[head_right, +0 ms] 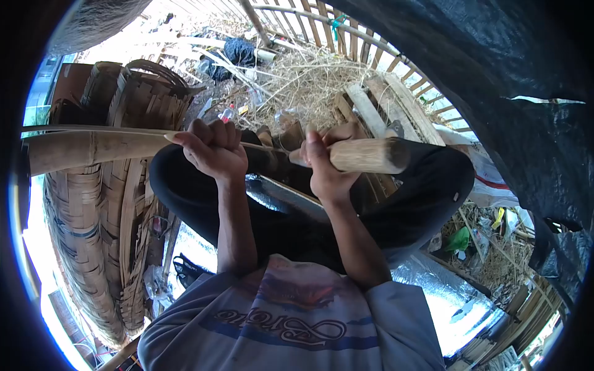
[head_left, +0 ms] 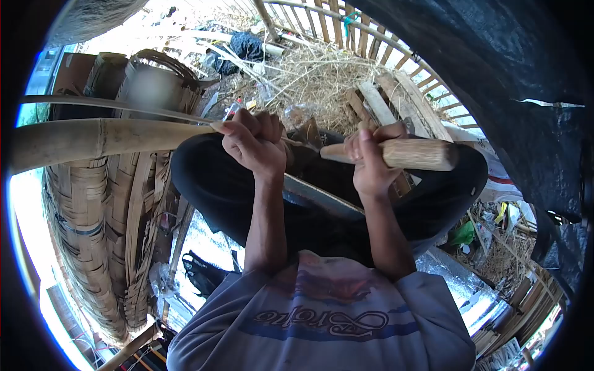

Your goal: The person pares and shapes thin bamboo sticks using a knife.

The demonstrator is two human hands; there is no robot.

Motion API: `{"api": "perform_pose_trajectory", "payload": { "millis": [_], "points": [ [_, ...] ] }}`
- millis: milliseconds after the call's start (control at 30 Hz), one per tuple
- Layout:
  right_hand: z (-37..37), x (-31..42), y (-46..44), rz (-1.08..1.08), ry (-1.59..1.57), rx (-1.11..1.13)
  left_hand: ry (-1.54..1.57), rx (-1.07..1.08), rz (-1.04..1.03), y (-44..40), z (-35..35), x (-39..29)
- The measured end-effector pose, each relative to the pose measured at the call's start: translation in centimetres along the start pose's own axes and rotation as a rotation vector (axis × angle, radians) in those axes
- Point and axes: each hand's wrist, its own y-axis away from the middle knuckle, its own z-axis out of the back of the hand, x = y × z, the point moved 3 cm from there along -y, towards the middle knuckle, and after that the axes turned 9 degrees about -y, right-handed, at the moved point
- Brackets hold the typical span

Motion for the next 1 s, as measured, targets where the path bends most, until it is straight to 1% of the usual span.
{"api": "perform_pose_trajectory", "payload": {
  "millis": [33,67,100,167,200,233,300,367,433,467,500,567,633,700,767,800,833,900,1000],
  "points": [
    [-0.4,0.8,-0.3,0.008,-0.107,-0.030,-0.010,-0.006,0.015,0.4,0.3,-0.2],
    [-0.1,0.6,-0.4,0.028,-0.063,0.041,-0.009,0.005,0.011,-0.1,0.0,-0.3],
    [1.1,-0.9,0.0,0.032,-0.061,0.041,-0.011,0.016,0.014,-0.2,-0.2,-0.3],
    [4.2,-5.4,0.8,0.036,0.289,0.050,-0.016,0.040,0.005,-0.5,0.1,-0.3],
    [4.9,-6.3,1.0,0.036,0.289,0.047,-0.062,0.042,-0.005,-0.5,0.3,-0.5],
    [5.5,-7.2,1.0,0.016,0.186,0.021,-0.109,0.042,-0.016,-0.5,0.6,-0.6],
    [6.2,-8.5,1.2,-0.036,-0.025,-0.035,-0.080,0.066,0.019,-0.5,1.3,-0.9],
    [6.6,-8.6,1.4,-0.033,-0.030,-0.038,0.003,0.086,0.061,-0.2,1.9,-1.2],
    [6.2,-8.0,1.3,-0.026,-0.037,0.013,0.008,0.107,0.061,0.0,2.3,-1.5],
    [6.5,-8.1,1.6,-0.079,-0.045,0.024,0.032,0.140,0.047,0.1,2.8,-1.5],
    [6.9,-8.3,1.9,-0.081,-0.043,0.021,0.056,0.175,0.033,0.1,3.2,-1.6],
    [7.9,-9.2,2.4,-0.133,-0.081,0.063,0.045,0.170,0.022,0.2,4.2,-2.0],
    [8.9,-9.5,3.0,-0.140,-0.081,0.031,0.185,0.202,0.017,0.3,5.4,-2.3],
    [9.2,-9.7,3.5,-0.146,-0.080,-0.001,0.175,0.191,0.020,0.6,6.0,-2.6],
    [8.9,-9.2,3.8,-0.118,-0.025,0.071,0.111,0.160,0.009,0.7,5.8,-2.9],
    [8.5,-9.1,4.3,-0.085,-0.030,0.168,0.121,0.142,0.001,0.7,5.6,-2.8],
    [9.0,-9.3,4.9,-0.108,0.099,0.169,0.123,0.139,0.003,0.7,5.6,-2.8],
    [8.9,-8.8,5.7,-0.117,0.293,0.313,0.158,0.192,0.014,0.8,5.4,-2.8],
    [9.6,-9.3,6.1,-0.091,0.287,0.247,0.132,0.202,-0.006,0.9,5.6,-2.7]
  ]
}}
